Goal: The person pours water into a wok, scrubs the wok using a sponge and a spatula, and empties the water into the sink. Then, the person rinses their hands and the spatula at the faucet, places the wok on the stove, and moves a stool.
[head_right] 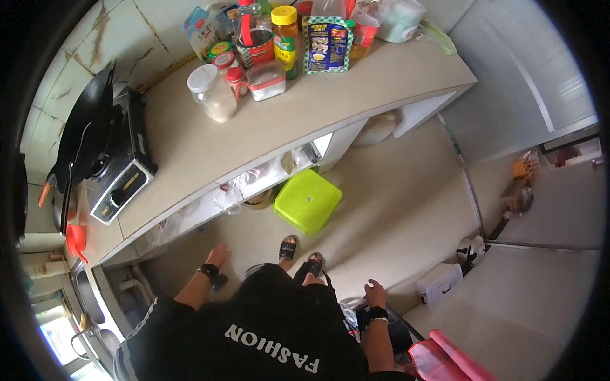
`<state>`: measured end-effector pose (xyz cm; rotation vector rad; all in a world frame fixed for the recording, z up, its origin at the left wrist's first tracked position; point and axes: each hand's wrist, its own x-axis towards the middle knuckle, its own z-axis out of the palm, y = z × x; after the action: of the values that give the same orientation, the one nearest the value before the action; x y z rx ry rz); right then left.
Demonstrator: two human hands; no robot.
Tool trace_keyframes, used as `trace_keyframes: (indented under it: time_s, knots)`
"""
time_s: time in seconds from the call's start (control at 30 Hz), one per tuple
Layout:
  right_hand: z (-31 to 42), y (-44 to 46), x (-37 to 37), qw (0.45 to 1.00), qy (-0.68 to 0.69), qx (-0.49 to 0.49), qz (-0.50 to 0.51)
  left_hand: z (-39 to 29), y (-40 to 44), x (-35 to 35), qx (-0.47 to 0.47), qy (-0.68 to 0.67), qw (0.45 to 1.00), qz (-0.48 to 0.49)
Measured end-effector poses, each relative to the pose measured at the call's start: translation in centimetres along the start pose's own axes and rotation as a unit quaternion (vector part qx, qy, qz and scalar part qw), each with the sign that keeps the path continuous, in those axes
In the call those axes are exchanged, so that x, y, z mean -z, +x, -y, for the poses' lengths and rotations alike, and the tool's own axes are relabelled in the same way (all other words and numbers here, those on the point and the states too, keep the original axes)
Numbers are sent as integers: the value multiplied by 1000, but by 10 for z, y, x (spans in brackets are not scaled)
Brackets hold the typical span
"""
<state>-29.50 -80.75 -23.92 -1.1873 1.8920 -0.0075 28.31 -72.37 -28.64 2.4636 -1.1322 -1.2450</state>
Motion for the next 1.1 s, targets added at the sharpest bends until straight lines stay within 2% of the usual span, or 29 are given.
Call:
trace_keyframes:
  time_s: [0.07, 0.13, 0.17, 0.27, 0.3, 0.4, 0.43, 0.5, 0.57, 0.63, 0.7, 0.73, 0.9, 1.0, 1.03, 1.1]
  knots:
    - [26, 2, 2, 998, -32, 55, 8, -3, 1, 0, -2, 7, 1000, 16]
    - [61, 3, 3, 995, -25, 96, 33, 20, 6, -14, -43, 37, 998, 12]
    - [56, 22, -10, 989, -30, 144, 32, 27, 8, -18, -63, 53, 997, 8]
    - [77, 63, -40, 965, -82, 242, 51, 1, -25, -1, 40, -75, 995, 49]
    - [104, 67, -41, 954, -146, 252, 66, -12, -41, 8, 30, -88, 995, 39]
    - [147, 110, -73, 932, -167, 292, 134, -12, -79, 15, 64, -86, 994, -12]
    - [155, 128, -89, 929, -171, 298, 135, -1, -91, 11, 59, -85, 994, -29]
    - [161, 161, -125, 924, -180, 305, 144, 53, -108, -2, 19, 100, 995, 9]
    - [174, 189, -155, 918, -194, 305, 161, 57, -144, -6, 7, 76, 997, -4]
    - [198, 209, -171, 916, -214, 281, 190, -25, -161, 2, 262, -57, 963, 16]
    - [198, 237, -200, 910, -224, 294, 189, 27, -178, -27, 226, -101, 968, 47]
    - [199, 249, -213, 907, -230, 300, 187, 55, -185, -42, 199, -62, 976, 64]
    - [204, 301, -256, 894, -282, 287, 198, -46, -164, -43, 327, -146, 929, 94]
    - [207, 308, -261, 895, -285, 281, 196, -32, -167, -54, 324, -163, 929, 77]
    - [204, 306, -267, 900, -268, 317, 134, -28, -167, -56, 320, -144, 933, 84]
    - [192, 329, -292, 892, -275, 328, 147, -21, -170, -55, 311, -105, 940, 96]
